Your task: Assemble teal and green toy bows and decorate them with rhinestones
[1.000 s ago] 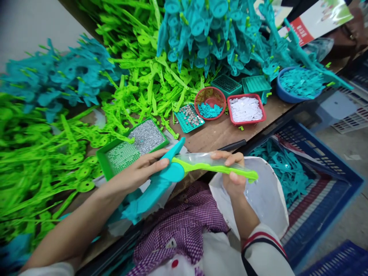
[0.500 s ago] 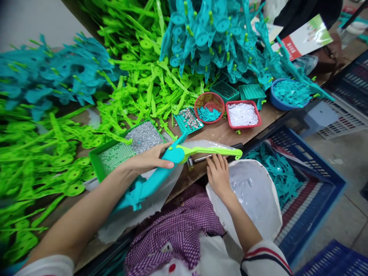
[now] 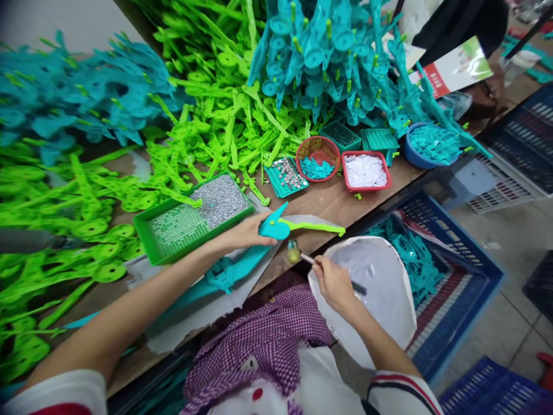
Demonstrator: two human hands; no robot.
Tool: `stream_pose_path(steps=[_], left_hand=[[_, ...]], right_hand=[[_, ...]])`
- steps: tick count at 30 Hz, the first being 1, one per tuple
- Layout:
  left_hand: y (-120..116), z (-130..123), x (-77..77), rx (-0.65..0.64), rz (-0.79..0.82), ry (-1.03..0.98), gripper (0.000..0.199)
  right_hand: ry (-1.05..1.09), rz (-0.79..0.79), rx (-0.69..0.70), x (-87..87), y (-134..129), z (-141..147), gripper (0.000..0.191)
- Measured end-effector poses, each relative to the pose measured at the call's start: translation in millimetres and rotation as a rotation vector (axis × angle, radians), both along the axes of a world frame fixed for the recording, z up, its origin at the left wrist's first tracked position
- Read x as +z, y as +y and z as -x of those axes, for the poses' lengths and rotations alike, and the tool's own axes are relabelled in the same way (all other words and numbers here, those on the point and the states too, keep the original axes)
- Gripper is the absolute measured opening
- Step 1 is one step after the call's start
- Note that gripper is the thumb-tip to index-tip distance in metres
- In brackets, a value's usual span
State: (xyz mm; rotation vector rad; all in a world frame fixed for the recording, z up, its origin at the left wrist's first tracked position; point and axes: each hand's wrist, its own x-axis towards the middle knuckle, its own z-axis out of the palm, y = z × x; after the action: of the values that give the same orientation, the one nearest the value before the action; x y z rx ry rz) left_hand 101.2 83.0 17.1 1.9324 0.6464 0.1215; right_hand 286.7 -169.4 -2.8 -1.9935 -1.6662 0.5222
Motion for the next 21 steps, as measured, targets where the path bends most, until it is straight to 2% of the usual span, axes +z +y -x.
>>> stream_pose_path(steps=[3,5,9,12,15,17,21], left_hand=[[-12,-2,-2.1,0.01,-0.286,0.048,0.087],[-23,8,5.1,0.07,-0.442,0.043,0.087],[-54,57,19.3,0.019,-0.617,0.101,0.078],[-81,86,12.0,-0.039,-0.747,0.261,0.064],[-100,91,-3.0,-0.067,-0.871,0.337,0.049],[-107,86,-8.9,-0.067,-0.918,0.336,0.047],[-110,80,-8.9,-0.076,-0.959,0.344,0.048]], right_hand=[[0.371,0.07,-0.146,-0.4,-1,13,0.031],[0.448,0.08,-0.2,-0.1,7,18,0.034],[0.456,0.101,-0.214,0.0,19,22,0.039],[0.407,0.125,-0.2,-3.9,25,20,0.041],[0.324,0.143,-0.196,-2.1,29,13,0.043],[0.28,0.142,-0.2,6.5,28,10,0.044],[0.145,0.043,-0.268,26.6,28,14,0.042]])
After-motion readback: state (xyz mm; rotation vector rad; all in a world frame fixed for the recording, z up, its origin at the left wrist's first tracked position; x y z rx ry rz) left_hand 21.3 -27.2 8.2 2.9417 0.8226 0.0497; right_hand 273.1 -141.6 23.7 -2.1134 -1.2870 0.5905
